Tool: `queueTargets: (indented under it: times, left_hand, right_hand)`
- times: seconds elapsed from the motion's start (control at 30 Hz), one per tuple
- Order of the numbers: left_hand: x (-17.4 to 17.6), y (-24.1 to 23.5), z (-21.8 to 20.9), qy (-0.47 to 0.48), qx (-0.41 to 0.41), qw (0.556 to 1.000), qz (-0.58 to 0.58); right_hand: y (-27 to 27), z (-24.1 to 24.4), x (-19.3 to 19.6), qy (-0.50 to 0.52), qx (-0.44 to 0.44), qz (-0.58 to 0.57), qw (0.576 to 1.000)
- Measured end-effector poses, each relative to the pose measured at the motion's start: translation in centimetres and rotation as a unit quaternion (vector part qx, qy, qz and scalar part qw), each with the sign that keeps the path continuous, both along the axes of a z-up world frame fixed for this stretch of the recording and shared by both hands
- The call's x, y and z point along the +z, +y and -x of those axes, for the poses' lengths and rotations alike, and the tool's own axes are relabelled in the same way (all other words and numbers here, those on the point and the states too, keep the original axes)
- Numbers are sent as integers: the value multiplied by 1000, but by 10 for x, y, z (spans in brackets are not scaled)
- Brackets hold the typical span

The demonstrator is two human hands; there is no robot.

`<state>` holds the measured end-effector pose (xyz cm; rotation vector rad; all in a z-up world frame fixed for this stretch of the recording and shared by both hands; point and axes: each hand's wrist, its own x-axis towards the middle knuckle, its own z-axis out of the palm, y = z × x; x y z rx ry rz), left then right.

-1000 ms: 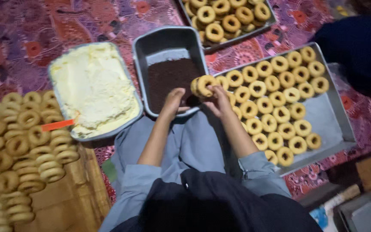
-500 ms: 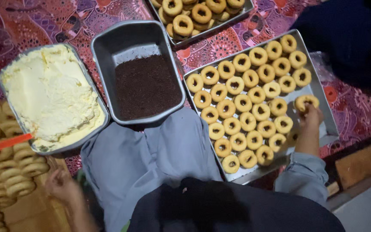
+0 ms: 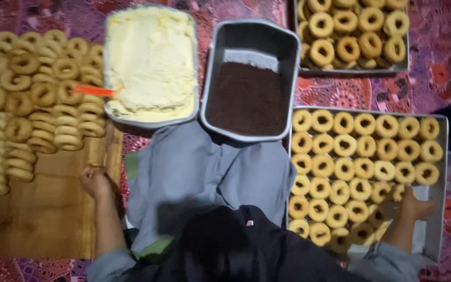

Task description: The person repeatedly picks up ring-shaped donuts, fills them with a white cream from a metal tray, and then rolls them in a dark granular topping before placing them on a tray.

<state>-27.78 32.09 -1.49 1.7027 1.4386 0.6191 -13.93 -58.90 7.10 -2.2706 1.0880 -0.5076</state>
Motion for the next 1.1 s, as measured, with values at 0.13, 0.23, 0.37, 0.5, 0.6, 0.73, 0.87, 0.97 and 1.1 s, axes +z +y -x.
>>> queueTargets:
  times: [0.13,0.23,0.37,0.5,0.6,0.73,0.87,0.97,1.1]
  left_hand:
    - [-19,45,-55,58,-93,983,-145]
    - [-16,66,-117,44,-189,961,-197]
    - [-2,47,-143,229,-195,944,-138]
    - [2,9,-105,95,-8,987,-133]
    - [-1,-30,-73,56,82,995,-1]
    - [10,-134,-47,-365,-76,904,208]
    - [35,-164,-31,-419,-140,822,359]
    - [41,-144,-37,-436,-95,799,403]
    - [29,-117,-59,-432,-65,770,465]
  right_hand:
    - [74,-37,17,-80,98,105,986]
    - [146,-64,12,-152,200,63,966]
    - [262,-94,6,-190,306,8,933]
    - [404,-85,5,-189,395,-65,896]
    - [514,-40,-17,-168,473,-368,783]
    - [618,15,-78,80,503,-565,649]
    - [634,-5,-87,60,617,-381,686]
    - [630,-15,-43,18,635,-285,718]
    - [645,-2,23,-38,811,-122,571]
